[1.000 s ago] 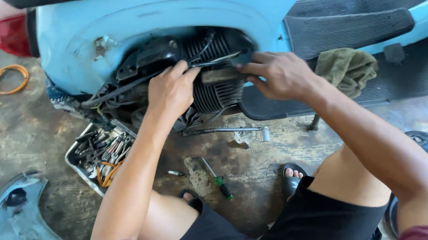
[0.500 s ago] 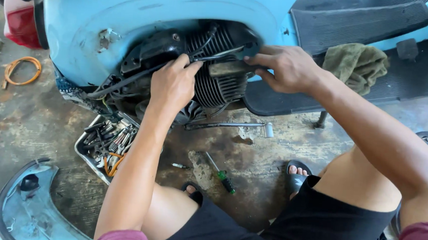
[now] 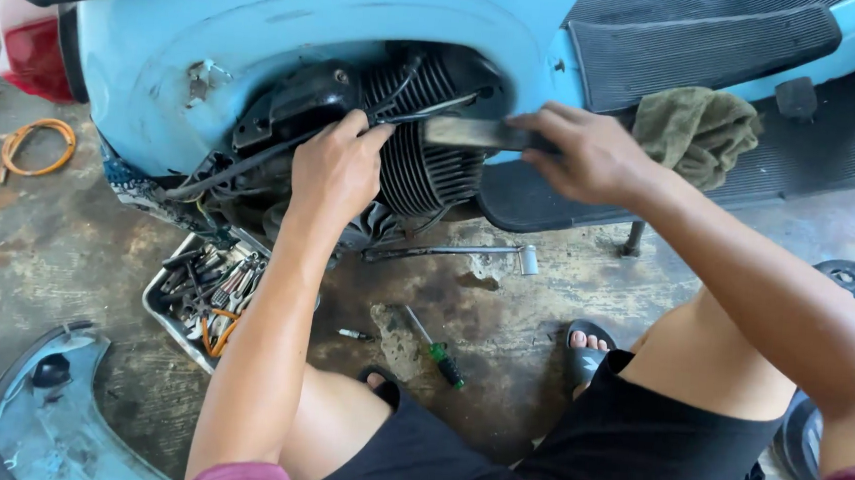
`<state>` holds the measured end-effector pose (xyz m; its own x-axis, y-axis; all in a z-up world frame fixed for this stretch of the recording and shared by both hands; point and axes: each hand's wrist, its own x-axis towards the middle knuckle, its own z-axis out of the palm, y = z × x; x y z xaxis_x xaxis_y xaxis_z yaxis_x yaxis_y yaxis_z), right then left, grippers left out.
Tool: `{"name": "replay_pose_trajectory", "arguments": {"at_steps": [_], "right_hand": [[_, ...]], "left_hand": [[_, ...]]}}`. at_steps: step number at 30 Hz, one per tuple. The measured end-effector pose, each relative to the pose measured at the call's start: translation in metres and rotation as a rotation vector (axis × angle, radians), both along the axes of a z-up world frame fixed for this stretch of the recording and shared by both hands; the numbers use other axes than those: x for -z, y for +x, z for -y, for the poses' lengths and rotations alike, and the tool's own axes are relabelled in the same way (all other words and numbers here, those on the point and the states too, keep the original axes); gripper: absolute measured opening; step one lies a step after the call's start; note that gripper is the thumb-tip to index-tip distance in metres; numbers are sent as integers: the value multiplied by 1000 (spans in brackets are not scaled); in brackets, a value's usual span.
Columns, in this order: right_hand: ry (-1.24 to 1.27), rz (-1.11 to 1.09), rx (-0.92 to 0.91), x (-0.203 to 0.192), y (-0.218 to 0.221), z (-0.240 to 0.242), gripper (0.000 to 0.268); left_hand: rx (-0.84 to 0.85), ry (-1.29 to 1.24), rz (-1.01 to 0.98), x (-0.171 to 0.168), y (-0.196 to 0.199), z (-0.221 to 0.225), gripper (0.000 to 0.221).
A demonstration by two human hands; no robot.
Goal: The person sits on the floor beside a blue scooter with its side cover removed and uses a flat file to file the cooling fins of the engine cylinder, steadying parts with the other hand and occasionally repositioning the file and clearing debris from the fins.
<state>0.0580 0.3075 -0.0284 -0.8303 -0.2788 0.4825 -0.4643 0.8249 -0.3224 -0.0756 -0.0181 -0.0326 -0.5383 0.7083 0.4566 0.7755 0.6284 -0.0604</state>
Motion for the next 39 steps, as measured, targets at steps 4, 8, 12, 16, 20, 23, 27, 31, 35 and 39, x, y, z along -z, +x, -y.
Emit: {"name": "replay_pose_trajectory", "arguments": {"at_steps": [4,8,12,16,20,23,27,31,35,39], "right_hand": [[96,-119,-122,24,-41,26,21],[237,2,-28,-4,-23,-1,33],[177,-144,-80,22,-41,5,14],[196,-256,-134,5,-38,11,20],[269,-201,-42,23,-20,-19,22],[155,-267,-151,19,-36,6,23],[232,-263,-107,27,-25,-13,25],[285,-200,51,44,5,-58,19],[116,-242,-123,17,-10,17,23],[209,-266,-88,40,-19,-8,20]], "left_hand": [[-3,-17,27,-2,5,3,29],[-42,75,-30,-17,17,-3,36],[19,35,15,-11,12,0,31],[37,-17,52,-11,5,3,30],[50,3,22,-3,0,6,30],[79,0,35,-8,-2,4,30],[84,1,-25,2,-6,2,31],[98,37,35,2,-6,5,30],[77,25,2,6,-6,7,31],[117,19,25,0,-7,5,33]]}}
